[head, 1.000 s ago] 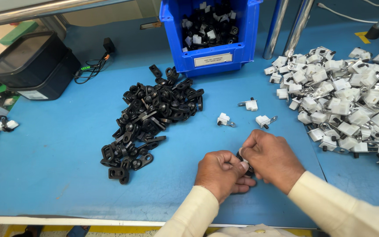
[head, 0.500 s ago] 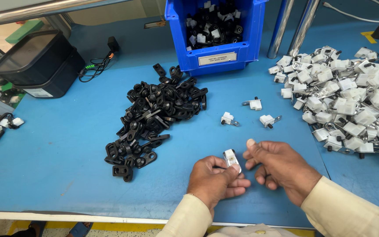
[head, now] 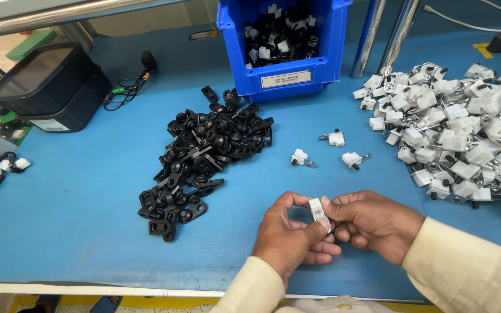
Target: The person picks a black plastic bracket and a white plastic housing from piles on the workbench, presses the two parts together by hand to assemble them, and places the finished assembly into the blue bin. They repeat this assembly cycle continuously, occasionally setting partially joined parts on the bench before completing them.
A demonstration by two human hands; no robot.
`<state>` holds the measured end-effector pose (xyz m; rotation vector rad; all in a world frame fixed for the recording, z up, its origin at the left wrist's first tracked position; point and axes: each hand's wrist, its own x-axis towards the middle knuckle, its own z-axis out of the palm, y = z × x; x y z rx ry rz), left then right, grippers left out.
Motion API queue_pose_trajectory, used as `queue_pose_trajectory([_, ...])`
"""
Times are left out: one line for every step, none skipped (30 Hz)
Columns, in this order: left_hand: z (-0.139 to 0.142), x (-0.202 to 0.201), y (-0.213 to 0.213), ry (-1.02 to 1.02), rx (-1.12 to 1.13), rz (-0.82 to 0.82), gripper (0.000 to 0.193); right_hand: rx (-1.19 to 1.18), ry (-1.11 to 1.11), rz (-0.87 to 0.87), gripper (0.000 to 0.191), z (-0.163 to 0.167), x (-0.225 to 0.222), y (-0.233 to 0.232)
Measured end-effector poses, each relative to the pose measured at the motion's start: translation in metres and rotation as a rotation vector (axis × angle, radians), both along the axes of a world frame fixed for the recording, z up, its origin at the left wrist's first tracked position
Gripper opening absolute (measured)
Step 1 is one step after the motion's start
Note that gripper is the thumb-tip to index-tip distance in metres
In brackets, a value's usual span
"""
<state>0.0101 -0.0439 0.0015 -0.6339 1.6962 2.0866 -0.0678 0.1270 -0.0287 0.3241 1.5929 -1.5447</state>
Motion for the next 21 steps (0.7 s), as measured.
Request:
queue_pose_trajectory([-0.001,0.0,0.002,-0.01,-0.016,0.018,0.044,0.024,0.031,-0.027,0.032,-0.002,0.003,-0.002])
queue_pose_trajectory([-0.001,0.001,0.004,-0.018,-0.035,0.044,0.043,0.046,0.062,-0.054,0.03,-0.002,0.007,-0.004])
queue_pose_trajectory([-0.001,0.001,0.007,-0.024,-0.054,0.069,0.041,0.049,0.113,-0.118,0.028,-0.002,0.012,-0.007])
queue_pose_trajectory([-0.002,0.002,0.01,-0.03,-0.07,0.098,0.04,0.055,0.164,-0.179,0.027,-0.003,0.019,-0.011])
queue_pose_trajectory([-0.003,0.002,0.012,-0.009,-0.113,0.094,0.039,0.062,0.215,-0.237,0.026,-0.003,0.025,-0.016])
queue_pose_trajectory([-0.003,0.001,0.014,0.013,-0.158,0.089,0.038,0.193,0.317,-0.211,0.025,-0.003,0.031,-0.02])
queue_pose_trajectory([-0.003,0.0,0.015,0.037,-0.204,0.078,0.037,0.322,0.42,-0.191,0.025,-0.002,0.038,-0.022])
queue_pose_trajectory([-0.003,-0.001,0.016,0.047,-0.213,0.074,0.037,0.452,0.525,-0.17,0.025,-0.002,0.044,-0.023])
queue_pose_trajectory([-0.004,-0.002,0.017,0.057,-0.22,0.073,0.038,0.464,0.691,-0.154,0.02,-0.002,0.046,-0.022])
queue_pose_trajectory([-0.004,-0.002,0.018,0.065,-0.225,0.072,0.038,0.476,0.856,-0.137,0.016,-0.001,0.049,-0.019])
queue_pose_trajectory([-0.004,-0.003,0.018,0.062,-0.228,0.077,0.038,0.487,1.021,-0.124,0.013,-0.001,0.052,-0.016])
queue_pose_trajectory([-0.005,-0.006,0.018,0.058,-0.233,0.08,0.038,0.478,1.163,-0.049,0.016,-0.002,0.055,-0.013])
queue_pose_trajectory([-0.005,-0.008,0.017,0.054,-0.238,0.083,0.038,0.466,1.303,0.029,0.025,-0.002,0.058,-0.01])
queue_pose_trajectory([-0.004,-0.009,0.016,0.058,-0.205,0.089,0.039,0.453,1.441,0.109,0.035,-0.002,0.06,-0.007])
queue_pose_trajectory([-0.004,-0.009,0.015,0.062,-0.17,0.097,0.041,0.429,1.468,0.114,0.035,0.0,0.058,-0.004])
queue_pose_trajectory([-0.003,-0.009,0.015,0.066,-0.136,0.106,0.043,0.404,1.495,0.12,0.034,0.002,0.057,-0.001])
queue_pose_trajectory([-0.002,-0.01,0.015,0.044,-0.105,0.115,0.043,0.38,1.523,0.124,0.034,0.005,0.054,0.001])
queue_pose_trajectory([0.0,-0.01,0.016,0.022,-0.074,0.124,0.044,0.31,1.194,0.009,0.026,0.007,0.05,0.001])
queue_pose_trajectory([0.001,-0.011,0.016,-0.001,-0.043,0.133,0.044,0.237,0.864,-0.096,0.024,0.011,0.044,0.002])
queue_pose_trajectory([0.003,-0.012,0.017,0.009,-0.039,0.119,0.043,0.161,0.533,-0.194,0.028,0.014,0.038,0.002])
queue_pose_trajectory([0.005,-0.013,0.016,0.018,-0.036,0.105,0.043,0.12,0.432,-0.22,0.031,0.016,0.034,0.003])
